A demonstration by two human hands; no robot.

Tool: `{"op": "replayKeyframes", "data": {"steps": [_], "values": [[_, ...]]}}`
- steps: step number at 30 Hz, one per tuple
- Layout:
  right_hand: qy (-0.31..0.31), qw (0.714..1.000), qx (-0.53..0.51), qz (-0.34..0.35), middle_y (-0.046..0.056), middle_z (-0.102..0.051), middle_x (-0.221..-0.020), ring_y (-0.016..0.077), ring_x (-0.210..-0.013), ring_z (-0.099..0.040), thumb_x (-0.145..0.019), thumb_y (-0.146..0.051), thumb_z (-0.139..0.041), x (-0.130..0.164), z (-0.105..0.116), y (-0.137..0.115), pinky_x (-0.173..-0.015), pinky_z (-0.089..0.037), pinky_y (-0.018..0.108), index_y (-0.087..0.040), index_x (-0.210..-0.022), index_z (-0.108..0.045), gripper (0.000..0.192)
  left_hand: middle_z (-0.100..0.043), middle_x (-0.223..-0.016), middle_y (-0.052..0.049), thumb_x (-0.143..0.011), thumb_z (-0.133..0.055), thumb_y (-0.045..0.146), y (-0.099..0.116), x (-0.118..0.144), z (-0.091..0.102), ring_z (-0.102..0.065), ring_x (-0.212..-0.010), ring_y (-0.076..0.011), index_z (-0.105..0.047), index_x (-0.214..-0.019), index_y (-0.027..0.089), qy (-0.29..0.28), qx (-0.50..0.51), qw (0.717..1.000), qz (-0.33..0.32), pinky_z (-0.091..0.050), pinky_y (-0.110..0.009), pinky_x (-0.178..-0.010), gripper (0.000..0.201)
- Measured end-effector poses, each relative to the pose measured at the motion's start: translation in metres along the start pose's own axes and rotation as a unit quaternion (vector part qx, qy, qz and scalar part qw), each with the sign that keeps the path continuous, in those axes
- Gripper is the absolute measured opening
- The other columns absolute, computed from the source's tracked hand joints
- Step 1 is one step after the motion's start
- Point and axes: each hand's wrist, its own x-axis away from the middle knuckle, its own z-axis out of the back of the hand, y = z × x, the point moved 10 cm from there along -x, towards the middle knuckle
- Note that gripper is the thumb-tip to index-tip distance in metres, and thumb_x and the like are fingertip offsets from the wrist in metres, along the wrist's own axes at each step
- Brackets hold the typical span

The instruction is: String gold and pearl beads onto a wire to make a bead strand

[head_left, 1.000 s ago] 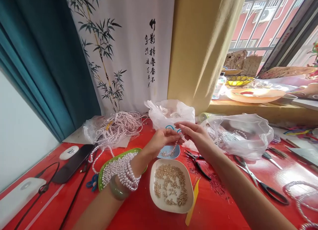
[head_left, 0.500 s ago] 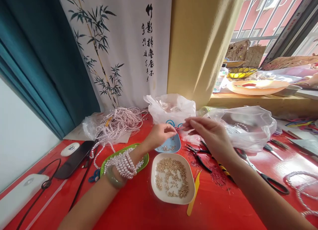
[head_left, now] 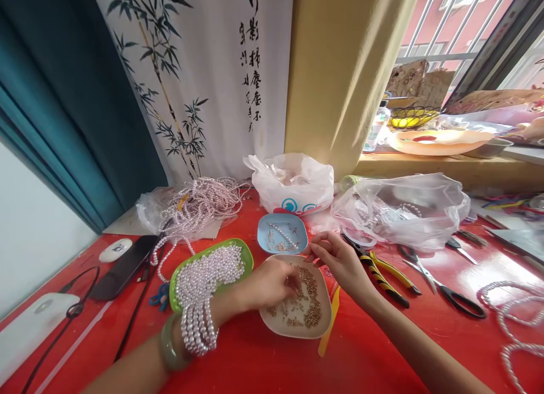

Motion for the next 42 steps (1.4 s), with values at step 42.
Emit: {"op": "replayKeyframes", "data": {"steps": [42], "values": [[0.046,0.998,0.027,0.019,0.0,-0.053,-0.063,0.0142,-0.057,-0.049,-0.074,-0.037,-0.053,0.017,-0.006,0.001,-0.053,-0.04,0.025,-0.02,-0.071,-0.053,0.017,-0.067,-0.076,-0.002,-0.07,-0.052,0.025,-0.022,0.023,0.091,-0.058,-0.069,-0.0167,-0.066,-0.073,0.02,0.214,0.036,0.975,0.056,-0.039,-0.024,-0.063,0.015]]}}
